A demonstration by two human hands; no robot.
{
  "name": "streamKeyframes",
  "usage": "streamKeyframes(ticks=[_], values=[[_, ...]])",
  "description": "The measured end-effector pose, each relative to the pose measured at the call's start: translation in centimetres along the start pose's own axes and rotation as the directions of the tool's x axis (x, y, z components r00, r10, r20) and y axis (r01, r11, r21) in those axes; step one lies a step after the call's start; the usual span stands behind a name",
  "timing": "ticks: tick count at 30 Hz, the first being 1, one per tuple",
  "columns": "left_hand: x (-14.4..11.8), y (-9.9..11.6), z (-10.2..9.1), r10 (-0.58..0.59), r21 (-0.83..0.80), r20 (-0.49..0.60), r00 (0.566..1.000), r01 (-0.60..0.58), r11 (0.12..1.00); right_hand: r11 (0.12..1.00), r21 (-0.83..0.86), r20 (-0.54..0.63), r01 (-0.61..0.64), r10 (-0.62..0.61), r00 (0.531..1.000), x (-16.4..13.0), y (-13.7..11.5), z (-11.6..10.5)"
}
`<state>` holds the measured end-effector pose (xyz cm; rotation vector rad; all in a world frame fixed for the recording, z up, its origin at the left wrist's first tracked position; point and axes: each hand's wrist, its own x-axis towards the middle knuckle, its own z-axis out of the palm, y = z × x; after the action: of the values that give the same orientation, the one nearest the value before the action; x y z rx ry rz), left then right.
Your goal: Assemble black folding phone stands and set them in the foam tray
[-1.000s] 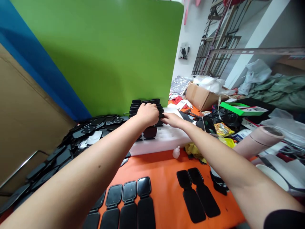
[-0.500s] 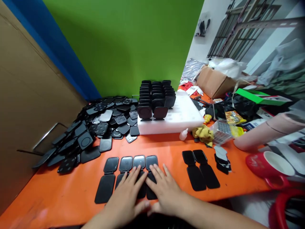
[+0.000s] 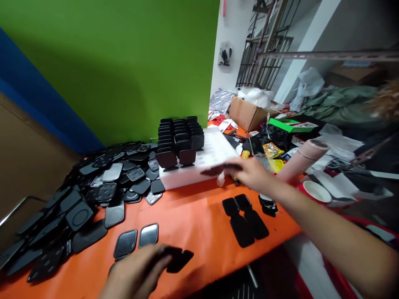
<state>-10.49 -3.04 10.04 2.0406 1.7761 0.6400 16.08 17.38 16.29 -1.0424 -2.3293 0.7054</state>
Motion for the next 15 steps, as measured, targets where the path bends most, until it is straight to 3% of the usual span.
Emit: streamKeyframes(ticks=[1,3,5,7,11,15], values=[[1.5,1.0,-1.5,-0.062,-0.059,0.0,0.998,0.061,0.996,0.999,-0.037,-0.032,0.024,-0.025,0.999,2.4,0.5,-1.4],[4.6,3.2,-4.2,-0.076,-0.135,0.041,0.996,0.081,0.987,0.991,-0.083,-0.013,0.105,-0.106,0.994,6.8,1.3,-3.0],[7.6,5.3,-6.3,-0.027,-0.157,0.085,0.996,0.04,0.987,0.984,-0.097,0.051,0.149,-0.145,0.988,10.6,2.1,-3.3],[10.4,7.1,-7.9,0.041,-0.114,0.058,0.997,-0.034,0.993,0.978,-0.102,0.157,0.18,-0.163,0.974,13.5,2.7,-2.9],[15.2,9.1,-10.2,0.172,0.065,-0.073,0.982,-0.167,0.984,0.973,-0.114,0.314,0.201,-0.157,0.936,16.8,3.3,-1.1],[19.4,9.7,-11.1,0.258,0.179,-0.171,0.951,-0.228,0.957,0.981,-0.093,0.357,0.168,-0.125,0.926,17.7,3.6,1.4]])
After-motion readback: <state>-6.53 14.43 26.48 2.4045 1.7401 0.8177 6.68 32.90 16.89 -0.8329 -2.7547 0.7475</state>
